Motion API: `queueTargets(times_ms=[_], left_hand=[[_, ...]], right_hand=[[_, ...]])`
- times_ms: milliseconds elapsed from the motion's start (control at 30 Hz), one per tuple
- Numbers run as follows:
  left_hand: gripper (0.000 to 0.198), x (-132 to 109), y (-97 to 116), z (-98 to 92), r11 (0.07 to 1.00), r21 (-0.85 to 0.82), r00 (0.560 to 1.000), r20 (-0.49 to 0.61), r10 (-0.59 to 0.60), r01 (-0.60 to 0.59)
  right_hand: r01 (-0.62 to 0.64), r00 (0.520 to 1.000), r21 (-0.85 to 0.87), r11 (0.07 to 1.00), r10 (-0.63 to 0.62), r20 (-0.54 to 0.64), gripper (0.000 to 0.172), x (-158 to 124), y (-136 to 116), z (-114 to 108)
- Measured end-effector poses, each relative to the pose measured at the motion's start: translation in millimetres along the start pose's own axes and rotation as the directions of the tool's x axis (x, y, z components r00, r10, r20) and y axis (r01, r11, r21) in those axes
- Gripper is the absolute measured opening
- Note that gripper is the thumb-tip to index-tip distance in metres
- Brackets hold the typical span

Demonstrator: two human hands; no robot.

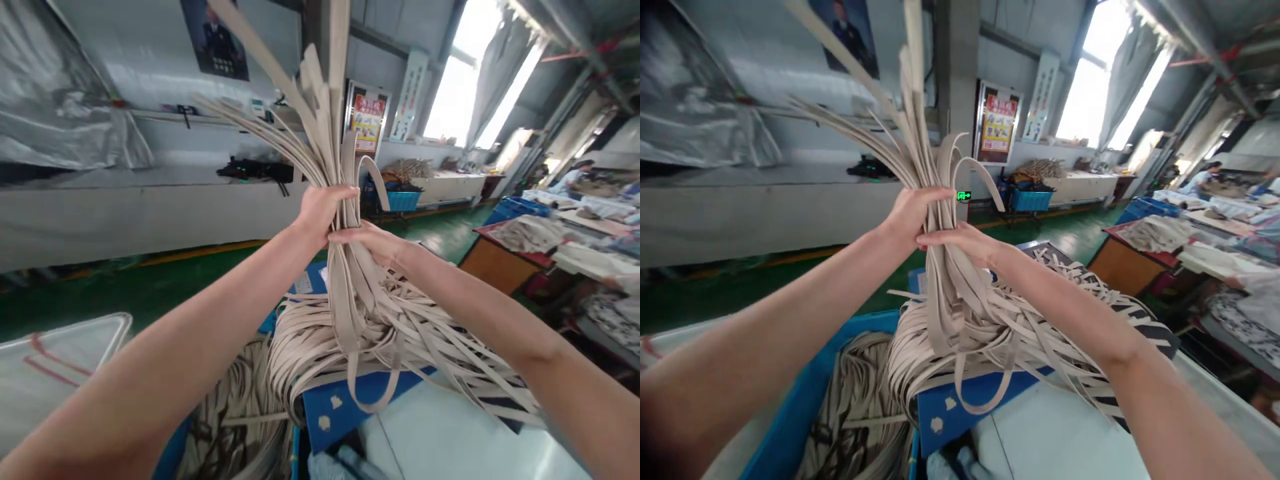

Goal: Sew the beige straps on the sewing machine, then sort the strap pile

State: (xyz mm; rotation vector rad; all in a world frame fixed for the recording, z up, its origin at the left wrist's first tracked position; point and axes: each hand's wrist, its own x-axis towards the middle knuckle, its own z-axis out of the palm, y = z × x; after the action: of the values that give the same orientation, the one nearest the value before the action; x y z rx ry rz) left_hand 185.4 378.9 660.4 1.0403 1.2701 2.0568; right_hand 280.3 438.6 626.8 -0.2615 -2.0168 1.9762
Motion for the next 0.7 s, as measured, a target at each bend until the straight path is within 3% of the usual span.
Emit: queueTargets(times_ms=[100, 200, 400, 500, 600, 700], left_hand=[[0.021, 12, 8, 35.4, 0.999, 0.050, 0.998, 0.053, 0.016, -0.019], [0.021, 18, 11, 58.3, 0.998, 0.049, 0.994, 0.104, 0.037, -0.042], [0.017, 36, 33, 82.8, 0.996, 0.047, 0.957, 0.284, 0.064, -0.081], [0.020, 50, 51, 87.4, 0.986, 0.037, 0.935, 0.324, 0.143, -0.164], [0.025, 58, 68, 86.2, 0.980, 0.017, 0.887, 0.428, 0.174, -0.200], [0.039, 56, 77, 82.6, 0.991, -0.049, 0.778, 0.615, 0.129, -0.125]], right_hand=[[0.082, 0.986, 0.016, 0.997, -0.079, -0.144, 0.025, -16, -17, -10], [0.107, 0.959, -0.022, 0.994, -0.109, -0.263, 0.017, -28, -28, -17], [0.130, 0.891, -0.120, 0.984, -0.169, -0.421, 0.013, -36, -62, -25], [0.105, 0.877, -0.175, 0.979, -0.174, -0.447, 0.011, -35, -82, -28], [0.119, 0.867, -0.220, 0.968, -0.210, -0.451, 0.011, -33, -101, -30], [0.158, 0.859, -0.288, 0.945, -0.275, -0.432, 0.009, -31, -127, -32]])
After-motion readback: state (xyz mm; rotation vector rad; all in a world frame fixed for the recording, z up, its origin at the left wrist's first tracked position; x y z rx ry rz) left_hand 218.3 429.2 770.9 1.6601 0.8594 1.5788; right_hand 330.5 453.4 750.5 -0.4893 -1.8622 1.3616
